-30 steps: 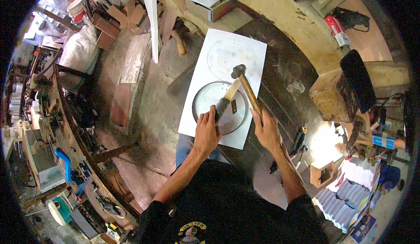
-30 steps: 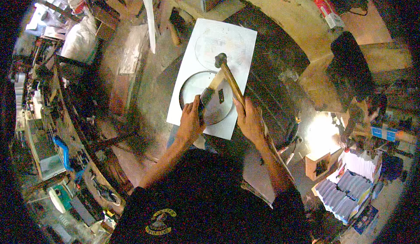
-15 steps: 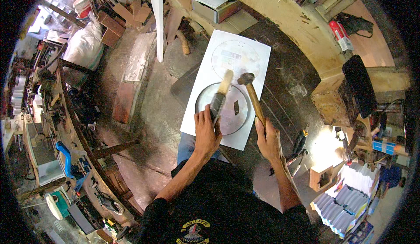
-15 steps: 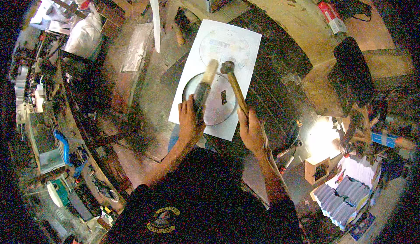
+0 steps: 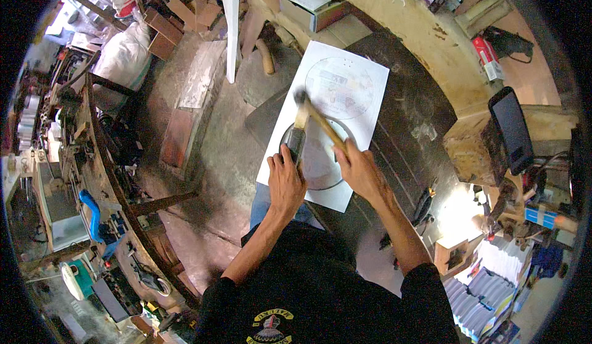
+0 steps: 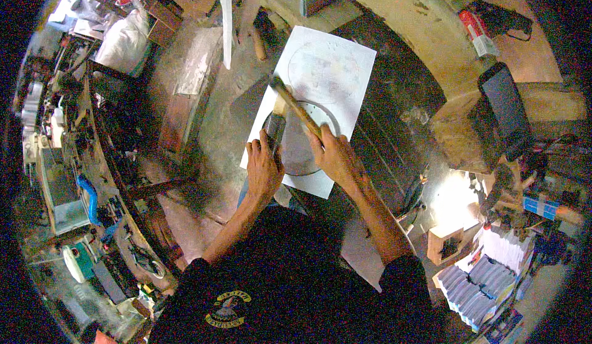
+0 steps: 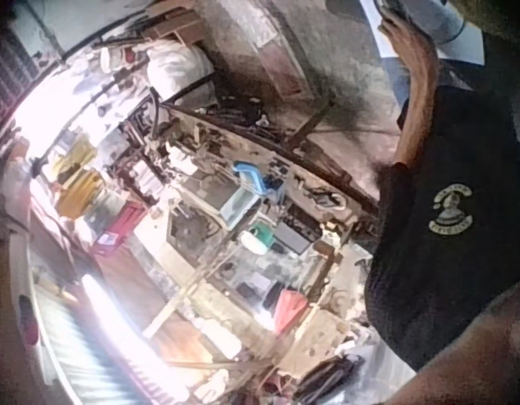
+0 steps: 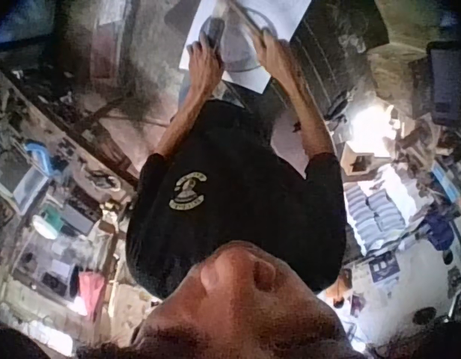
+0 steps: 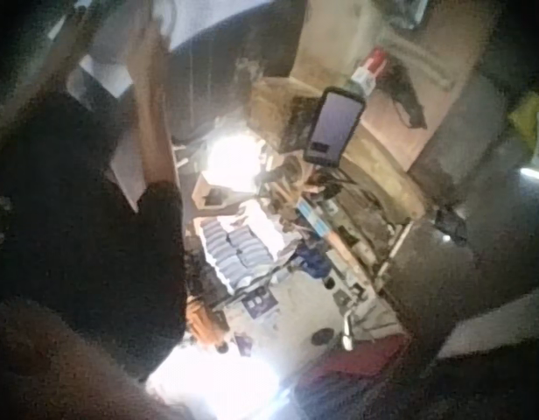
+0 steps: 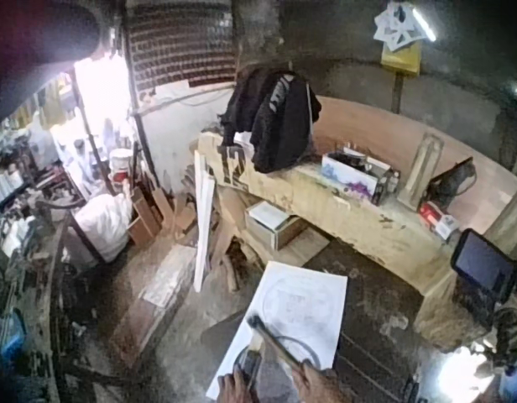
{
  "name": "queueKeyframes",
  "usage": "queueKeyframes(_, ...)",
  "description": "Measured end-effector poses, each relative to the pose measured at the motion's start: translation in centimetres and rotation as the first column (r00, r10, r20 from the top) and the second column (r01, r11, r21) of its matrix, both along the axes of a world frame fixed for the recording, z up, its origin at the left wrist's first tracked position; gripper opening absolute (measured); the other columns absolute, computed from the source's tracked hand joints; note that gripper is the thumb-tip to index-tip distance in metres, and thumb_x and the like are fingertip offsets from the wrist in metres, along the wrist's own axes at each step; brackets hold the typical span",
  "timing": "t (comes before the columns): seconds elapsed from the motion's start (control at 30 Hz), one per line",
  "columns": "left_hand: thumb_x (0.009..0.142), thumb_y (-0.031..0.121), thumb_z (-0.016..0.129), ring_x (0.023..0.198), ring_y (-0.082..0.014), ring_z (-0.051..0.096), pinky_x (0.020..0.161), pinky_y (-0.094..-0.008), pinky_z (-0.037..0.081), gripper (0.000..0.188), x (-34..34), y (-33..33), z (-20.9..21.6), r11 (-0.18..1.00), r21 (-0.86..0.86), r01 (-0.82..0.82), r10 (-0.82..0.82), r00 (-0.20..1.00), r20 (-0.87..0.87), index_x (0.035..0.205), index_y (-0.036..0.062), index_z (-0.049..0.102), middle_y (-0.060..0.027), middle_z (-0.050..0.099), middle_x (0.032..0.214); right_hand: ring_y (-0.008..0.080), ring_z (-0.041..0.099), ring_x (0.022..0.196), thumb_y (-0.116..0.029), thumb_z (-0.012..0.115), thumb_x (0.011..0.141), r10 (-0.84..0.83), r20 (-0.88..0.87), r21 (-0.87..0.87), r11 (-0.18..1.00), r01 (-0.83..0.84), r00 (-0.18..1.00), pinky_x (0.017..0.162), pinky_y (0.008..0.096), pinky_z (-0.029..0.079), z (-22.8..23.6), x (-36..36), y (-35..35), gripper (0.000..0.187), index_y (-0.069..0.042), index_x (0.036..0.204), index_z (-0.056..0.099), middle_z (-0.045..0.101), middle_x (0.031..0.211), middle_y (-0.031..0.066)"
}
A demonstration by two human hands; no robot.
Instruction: The person fits printed circular sheets into metal rings, uses a wooden block to press the edges by hand, and hammers the assembly to secure the components.
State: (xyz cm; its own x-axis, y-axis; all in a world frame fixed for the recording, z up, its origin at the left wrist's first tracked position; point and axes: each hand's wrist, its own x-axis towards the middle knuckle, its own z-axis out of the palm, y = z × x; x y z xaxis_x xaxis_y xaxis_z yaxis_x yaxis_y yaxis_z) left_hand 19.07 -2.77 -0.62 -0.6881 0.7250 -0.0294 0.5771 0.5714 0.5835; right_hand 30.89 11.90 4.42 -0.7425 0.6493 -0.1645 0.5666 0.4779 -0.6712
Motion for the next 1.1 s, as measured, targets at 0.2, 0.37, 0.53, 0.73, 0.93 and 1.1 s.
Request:
queueKeyframes(0.2,0.081,0.006,0.062,0.102,-0.0450,0.046,0.091,-0.0511,0.041,0.060,-3.2,-2.6,-0.8,0.992,0.122,0.042,-0.044,0.999,0.013,0.135,-0.0077,0.037,-0.0276,0.049,0.107,0.0244,0.057,0.053,-0.029,0.056,0.097,-0.136,-0.142,-0.048,0.990,0.131,0.980,0.052,0.0396,0.043,1.1,1.5,-1.8,0.032,0.002,0.090,0.060,0.056,0.061,0.0172)
queueKeyframes(0.37,0.079,-0.001,0.065,0.106,-0.0373,0.049,0.092,-0.0450,0.042,0.055,-14.0,-7.9,2.3,0.938,0.131,0.320,-0.285,0.930,-0.234,0.132,0.0018,0.051,-0.0183,0.056,0.111,0.0198,0.055,0.057,-0.031,0.052,0.099,-0.333,-0.317,0.076,0.924,0.374,0.888,0.051,0.0360,0.041,0.6,8.3,-4.9,0.033,-0.001,0.086,0.058,0.056,0.065,0.0078)
queueKeyframes(0.53,0.074,-0.012,0.063,0.096,-0.0333,0.055,0.086,-0.0399,0.047,0.062,-21.0,-7.7,3.0,0.853,0.012,0.521,-0.521,0.852,0.056,0.132,0.0063,0.054,-0.0157,0.059,0.106,0.0092,0.040,0.050,-0.041,0.045,0.101,-0.695,0.035,-0.222,0.696,0.683,0.718,0.045,0.0278,0.031,-1.1,11.2,-11.2,0.044,-0.003,0.081,0.054,0.043,0.059,-0.0016)
queueKeyframes(0.73,0.074,-0.010,0.062,0.090,-0.0403,0.060,0.078,-0.0428,0.050,0.064,-25.0,-5.2,-0.4,0.699,0.065,0.712,-0.711,0.683,0.166,0.135,0.0061,0.051,-0.0187,0.059,0.106,0.0059,0.036,0.047,-0.041,0.044,0.102,-0.788,-0.095,-0.056,0.615,0.787,0.608,0.044,0.0253,0.028,-1.1,6.0,-18.5,0.043,-0.005,0.079,0.052,0.040,0.056,-0.0034)
queueKeyframes(0.93,0.076,-0.003,0.064,0.096,-0.0448,0.057,0.082,-0.0463,0.048,0.065,-28.7,-3.1,-2.8,0.545,0.107,0.832,-0.838,0.543,0.048,0.139,0.0083,0.047,-0.0224,0.058,0.108,0.0086,0.043,0.050,-0.035,0.043,0.102,-0.816,-0.225,0.059,0.535,0.843,0.533,0.047,0.0274,0.033,8.6,-6.1,-21.0,0.036,-0.005,0.085,0.055,0.047,0.059,-0.0023)
queueKeyframes(1.1,0.079,0.001,0.064,0.101,-0.0442,0.057,0.087,-0.0459,0.048,0.064,-30.0,-0.3,-3.4,0.445,0.163,0.881,-0.895,0.445,0.040,0.140,0.0097,0.046,-0.0240,0.057,0.111,0.0419,0.065,0.072,-0.021,0.058,0.094,-0.690,-0.304,0.202,0.628,0.752,0.657,0.060,0.0487,0.052,1.1,-12.6,-21.1,0.026,0.002,0.106,0.061,0.066,0.086,0.0210)
